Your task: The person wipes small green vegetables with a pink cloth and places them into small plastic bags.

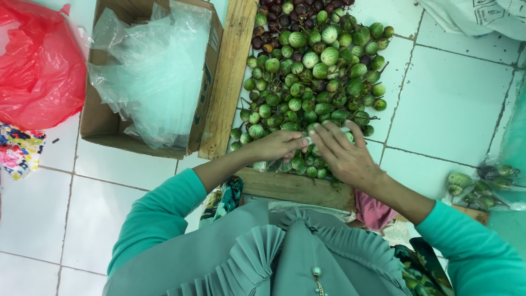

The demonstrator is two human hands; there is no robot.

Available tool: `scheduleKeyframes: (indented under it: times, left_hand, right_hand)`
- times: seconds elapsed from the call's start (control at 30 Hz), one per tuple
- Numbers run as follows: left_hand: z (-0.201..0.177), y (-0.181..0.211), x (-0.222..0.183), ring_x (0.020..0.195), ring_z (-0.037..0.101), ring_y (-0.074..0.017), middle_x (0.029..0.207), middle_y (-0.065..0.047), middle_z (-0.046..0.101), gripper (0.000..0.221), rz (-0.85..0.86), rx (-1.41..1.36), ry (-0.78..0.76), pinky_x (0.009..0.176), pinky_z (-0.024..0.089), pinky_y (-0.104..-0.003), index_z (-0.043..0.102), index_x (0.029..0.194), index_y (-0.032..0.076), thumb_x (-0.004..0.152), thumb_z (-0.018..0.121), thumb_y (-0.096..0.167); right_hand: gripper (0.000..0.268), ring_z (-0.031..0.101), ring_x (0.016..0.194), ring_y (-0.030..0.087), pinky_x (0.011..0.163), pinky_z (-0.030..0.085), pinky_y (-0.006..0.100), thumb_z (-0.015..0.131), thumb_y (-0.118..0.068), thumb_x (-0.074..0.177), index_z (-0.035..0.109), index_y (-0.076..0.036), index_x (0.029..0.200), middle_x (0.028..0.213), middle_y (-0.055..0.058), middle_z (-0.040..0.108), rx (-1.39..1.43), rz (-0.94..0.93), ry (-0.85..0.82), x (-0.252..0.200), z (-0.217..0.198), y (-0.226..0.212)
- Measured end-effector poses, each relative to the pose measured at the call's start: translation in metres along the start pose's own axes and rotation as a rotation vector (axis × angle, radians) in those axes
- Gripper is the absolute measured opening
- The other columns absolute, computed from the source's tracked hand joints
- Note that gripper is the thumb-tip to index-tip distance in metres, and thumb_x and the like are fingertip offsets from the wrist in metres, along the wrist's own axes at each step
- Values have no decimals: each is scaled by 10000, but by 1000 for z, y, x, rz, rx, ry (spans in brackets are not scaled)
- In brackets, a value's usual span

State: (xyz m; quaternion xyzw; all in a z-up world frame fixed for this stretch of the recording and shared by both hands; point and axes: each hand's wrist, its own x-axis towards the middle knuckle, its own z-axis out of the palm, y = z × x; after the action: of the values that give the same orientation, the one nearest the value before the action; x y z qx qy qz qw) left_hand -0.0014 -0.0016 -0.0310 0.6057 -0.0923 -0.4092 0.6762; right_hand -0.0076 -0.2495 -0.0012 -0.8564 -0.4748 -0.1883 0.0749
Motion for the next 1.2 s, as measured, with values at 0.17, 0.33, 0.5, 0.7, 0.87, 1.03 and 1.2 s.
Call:
scheduleKeyframes:
  times: [0.17,0.33,0.5,0.7,0.87,1.03,1.2]
  left_hand:
    - [-9,23,-16,551,539,-118,604,-22,522,398,-14,190,-61,554,521,-323,662,919,47,1098,455,336]
    - [-26,3,-5,582,569,-149,649,-25,618,449,-14,355,-75,596,489,-332,648,1041,61,1121,316,352]
    - [-23,8,-1,650,603,-124,728,-20,701,301,32,273,-134,612,482,-291,518,1285,50,1046,471,227]
    - [-16,6,-3,709,631,-91,812,-20,703,514,258,-2,29,658,466,-249,349,1538,47,1094,516,246]
    - [-24,-1,12,759,632,-80,892,-55,747,498,292,22,214,691,438,-233,357,1559,83,1113,509,244]
    - [-34,-5,31,995,689,-157,1125,-49,745,335,248,165,507,851,530,-321,572,1407,185,1091,497,267]
    - [-39,-2,55,947,680,-187,986,-59,680,209,172,304,686,844,531,-362,720,1161,145,996,601,192]
  right_hand:
    - [317,632,786,264,866,470,449,531,-210,1073,639,-34,1313,849,72,557,336,40,-174,-22,60,5]
    - [296,636,671,263,596,518,384,464,-217,1092,688,-36,1159,792,84,591,654,175,-554,15,19,14]
    - [261,656,718,269,620,530,367,560,-266,1064,730,-71,1097,835,69,610,700,252,-494,38,19,31]
    - [150,591,634,100,527,473,240,744,-101,977,662,-22,1073,793,85,658,1401,809,-289,54,49,41]
    - [143,605,606,120,470,452,234,694,-96,1031,701,47,1033,766,139,661,1524,1002,-175,57,51,23]
    - [185,568,568,114,484,448,235,635,-77,1063,715,51,1169,716,134,636,1392,915,-133,72,39,27]
    - [299,633,604,128,516,485,280,738,-141,1025,706,50,1254,770,148,619,1264,836,-79,63,65,36]
